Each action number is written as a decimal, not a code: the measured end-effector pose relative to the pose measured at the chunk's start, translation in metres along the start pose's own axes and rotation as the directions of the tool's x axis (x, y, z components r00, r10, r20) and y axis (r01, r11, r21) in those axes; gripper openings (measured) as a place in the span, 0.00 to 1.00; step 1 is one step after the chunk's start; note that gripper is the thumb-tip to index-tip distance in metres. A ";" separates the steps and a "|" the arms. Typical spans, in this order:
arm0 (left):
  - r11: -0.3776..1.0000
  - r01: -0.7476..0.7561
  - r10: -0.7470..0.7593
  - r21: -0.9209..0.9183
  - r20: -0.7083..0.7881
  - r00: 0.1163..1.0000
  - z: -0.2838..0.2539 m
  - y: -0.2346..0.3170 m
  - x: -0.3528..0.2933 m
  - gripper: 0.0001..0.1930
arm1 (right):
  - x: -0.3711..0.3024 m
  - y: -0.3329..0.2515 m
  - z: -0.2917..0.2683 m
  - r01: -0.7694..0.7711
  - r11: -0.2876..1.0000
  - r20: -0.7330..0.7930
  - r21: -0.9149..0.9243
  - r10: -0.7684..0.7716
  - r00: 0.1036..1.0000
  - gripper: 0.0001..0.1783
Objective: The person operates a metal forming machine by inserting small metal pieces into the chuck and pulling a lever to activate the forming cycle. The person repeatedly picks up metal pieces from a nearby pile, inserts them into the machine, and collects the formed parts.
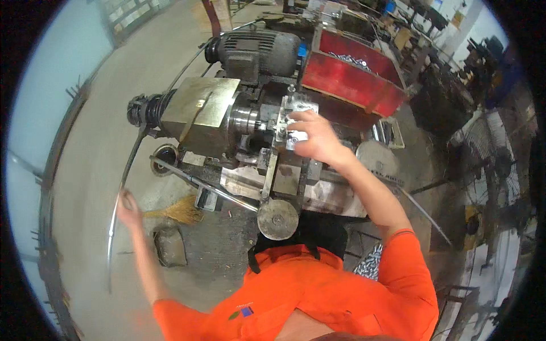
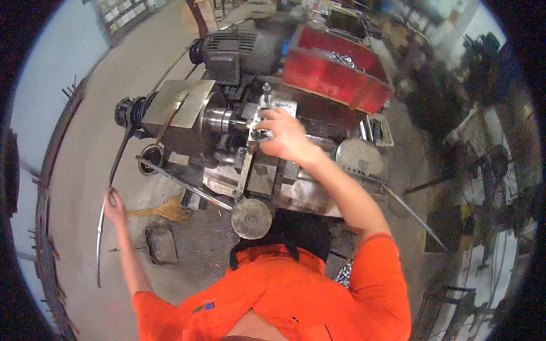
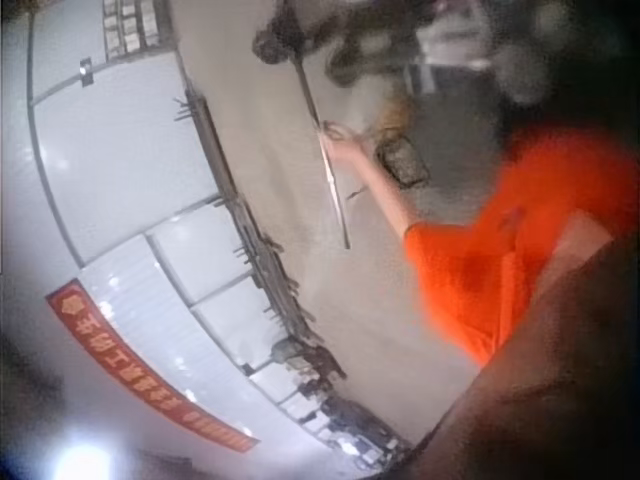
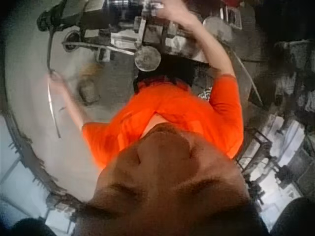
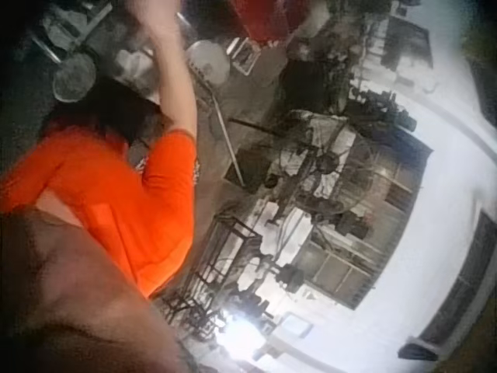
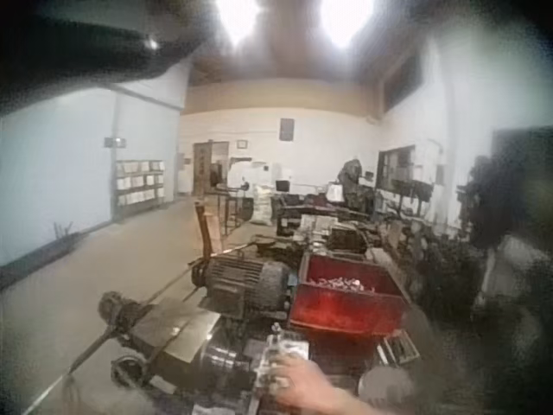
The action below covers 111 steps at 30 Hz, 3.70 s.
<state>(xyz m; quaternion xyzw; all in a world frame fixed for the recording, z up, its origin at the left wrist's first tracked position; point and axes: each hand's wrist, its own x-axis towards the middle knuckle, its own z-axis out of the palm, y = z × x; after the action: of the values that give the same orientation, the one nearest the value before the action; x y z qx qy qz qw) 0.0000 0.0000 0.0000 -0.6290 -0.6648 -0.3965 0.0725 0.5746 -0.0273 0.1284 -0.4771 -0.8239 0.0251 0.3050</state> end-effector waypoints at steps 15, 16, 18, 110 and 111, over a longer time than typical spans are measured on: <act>0.827 -0.456 -0.031 0.328 0.836 0.547 0.153 0.063 -0.077 0.16 | -0.364 0.077 -0.138 -0.837 0.411 -0.298 -0.360 0.800 0.521 0.28; 0.866 -0.397 -0.004 0.304 0.798 0.603 0.143 0.063 -0.078 0.17 | -0.384 0.081 -0.143 -0.871 0.312 -0.278 -0.380 0.859 0.429 0.30; 0.958 -0.184 -0.068 0.222 0.794 0.605 0.128 0.062 -0.066 0.19 | -0.471 0.099 -0.157 -0.858 0.145 -0.305 -0.492 0.895 0.326 0.34; 0.942 0.101 -0.196 0.321 0.281 0.939 -0.072 0.028 0.031 0.19 | 0.059 -0.003 0.049 -0.153 0.961 0.234 -0.231 0.207 0.950 0.15; 0.913 0.119 -0.232 0.390 0.258 0.938 -0.083 0.005 0.033 0.20 | 0.065 -0.006 0.054 -0.164 0.954 0.284 -0.250 0.234 0.930 0.15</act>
<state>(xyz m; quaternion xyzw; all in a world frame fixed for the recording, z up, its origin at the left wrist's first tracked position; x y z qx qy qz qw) -0.0353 -0.0257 0.0780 -0.5938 -0.7848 -0.1698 0.0516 0.5187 0.0350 0.1177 -0.5795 -0.8062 0.0386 0.1126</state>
